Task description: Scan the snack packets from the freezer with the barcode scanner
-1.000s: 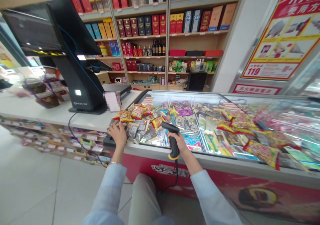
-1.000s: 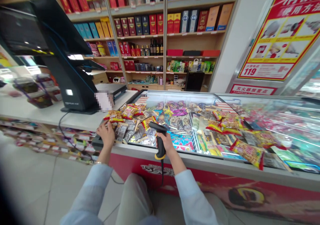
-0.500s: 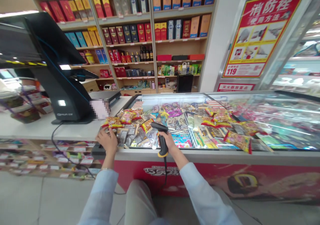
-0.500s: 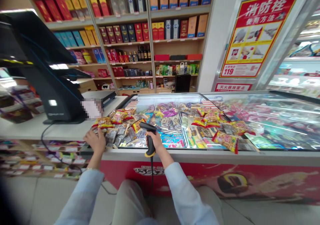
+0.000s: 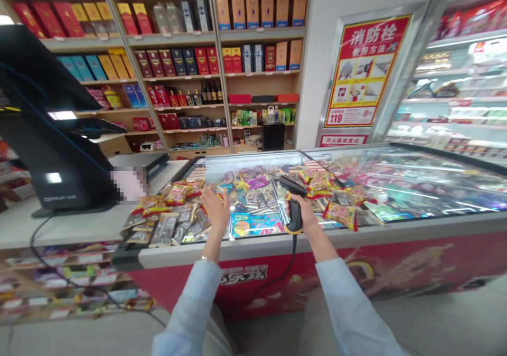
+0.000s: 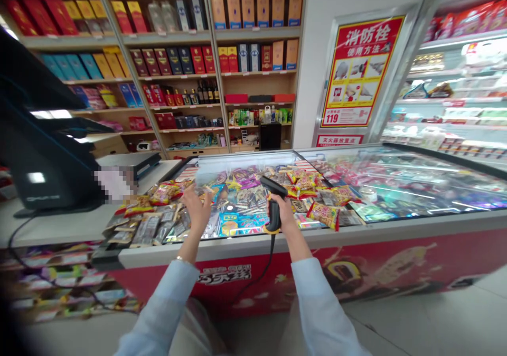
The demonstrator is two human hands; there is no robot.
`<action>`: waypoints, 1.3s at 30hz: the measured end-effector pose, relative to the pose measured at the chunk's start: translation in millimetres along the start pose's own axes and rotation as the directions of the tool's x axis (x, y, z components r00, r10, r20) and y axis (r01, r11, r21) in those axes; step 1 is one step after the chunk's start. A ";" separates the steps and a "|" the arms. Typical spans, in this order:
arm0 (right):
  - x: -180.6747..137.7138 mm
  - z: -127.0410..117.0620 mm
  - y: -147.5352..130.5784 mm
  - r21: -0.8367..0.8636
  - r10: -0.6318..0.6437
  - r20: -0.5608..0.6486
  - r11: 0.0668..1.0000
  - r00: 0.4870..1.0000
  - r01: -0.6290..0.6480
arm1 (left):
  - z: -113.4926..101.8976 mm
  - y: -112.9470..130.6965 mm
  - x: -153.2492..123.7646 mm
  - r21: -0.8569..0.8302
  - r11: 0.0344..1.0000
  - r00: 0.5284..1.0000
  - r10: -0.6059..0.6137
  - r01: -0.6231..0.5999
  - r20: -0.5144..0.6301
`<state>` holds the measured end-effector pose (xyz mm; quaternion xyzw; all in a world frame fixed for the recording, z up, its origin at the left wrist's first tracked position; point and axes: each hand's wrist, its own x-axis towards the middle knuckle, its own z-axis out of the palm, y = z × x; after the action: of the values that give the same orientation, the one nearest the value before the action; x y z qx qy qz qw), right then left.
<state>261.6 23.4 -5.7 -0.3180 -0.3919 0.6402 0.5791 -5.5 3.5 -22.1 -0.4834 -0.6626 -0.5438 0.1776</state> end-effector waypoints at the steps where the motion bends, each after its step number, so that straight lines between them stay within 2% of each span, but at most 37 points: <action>1: -0.3 -11.2 -7.6 -0.001 -0.011 -0.018 1.000 1.000 0.011 | 9.8 12.8 -2.1 -0.027 1.000 1.000 0.017 -0.016 0.023; 5: -2.5 -51.7 -31.0 -0.047 -0.035 -0.083 0.998 0.996 0.031 | 45.3 58.9 -7.1 -0.120 0.989 0.989 0.095 -0.082 0.110; 9: -1.1 -83.3 -44.0 -0.045 -0.076 -0.195 0.997 0.978 0.068 | 76.7 91.3 -11.2 -0.198 0.969 0.968 0.182 -0.146 0.174; 15: 7.9 -123.6 -56.2 -0.023 -0.094 -0.244 0.996 0.965 0.091 | 117.9 116.2 -26.8 -0.273 0.951 0.943 0.217 -0.146 0.252; 19: 14.4 -143.4 -57.3 -0.033 -0.104 -0.289 0.995 0.952 0.099 | 143.8 129.2 -36.8 -0.360 0.929 0.910 0.215 -0.080 0.354; 22: 17.6 -150.5 -52.2 -0.062 -0.099 -0.327 0.995 0.940 0.083 | 163.1 138.4 -43.7 -0.403 0.915 0.837 0.217 0.005 0.503; 24: 18.6 -152.6 -47.3 -0.103 -0.114 -0.347 0.991 0.931 0.083 | 174.0 142.6 -49.7 -0.374 0.927 0.797 0.212 0.020 0.566; 27: 18.9 -154.3 -39.8 -0.154 -0.141 -0.367 0.984 0.919 0.089 | 184.2 145.4 -59.7 -0.285 0.959 0.751 0.197 -0.012 0.630; 30: 18.8 -156.3 -34.2 -0.173 -0.143 -0.351 0.981 0.926 0.086 | 187.6 146.1 -66.3 -0.179 0.981 0.671 0.179 -0.070 0.719; 33: 18.2 -158.2 -32.1 -0.146 -0.139 -0.319 0.985 0.938 0.096 | 188.1 147.0 -67.6 -0.147 0.977 0.601 0.211 -0.155 0.771; 35: 17.3 -158.3 -32.5 -0.121 -0.129 -0.305 0.988 0.944 0.096 | 188.7 147.3 -67.1 -0.158 0.972 0.582 0.231 -0.173 0.780; 39: 15.0 -155.0 -35.1 -0.119 -0.131 -0.312 0.988 0.941 0.098 | 190.8 146.7 -67.4 -0.174 0.978 0.567 0.206 -0.111 0.798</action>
<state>410.4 59.7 -50.5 -0.4231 -0.3432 0.5248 0.6540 203.8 134.9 -58.7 -0.7442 -0.5947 -0.2783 -0.1222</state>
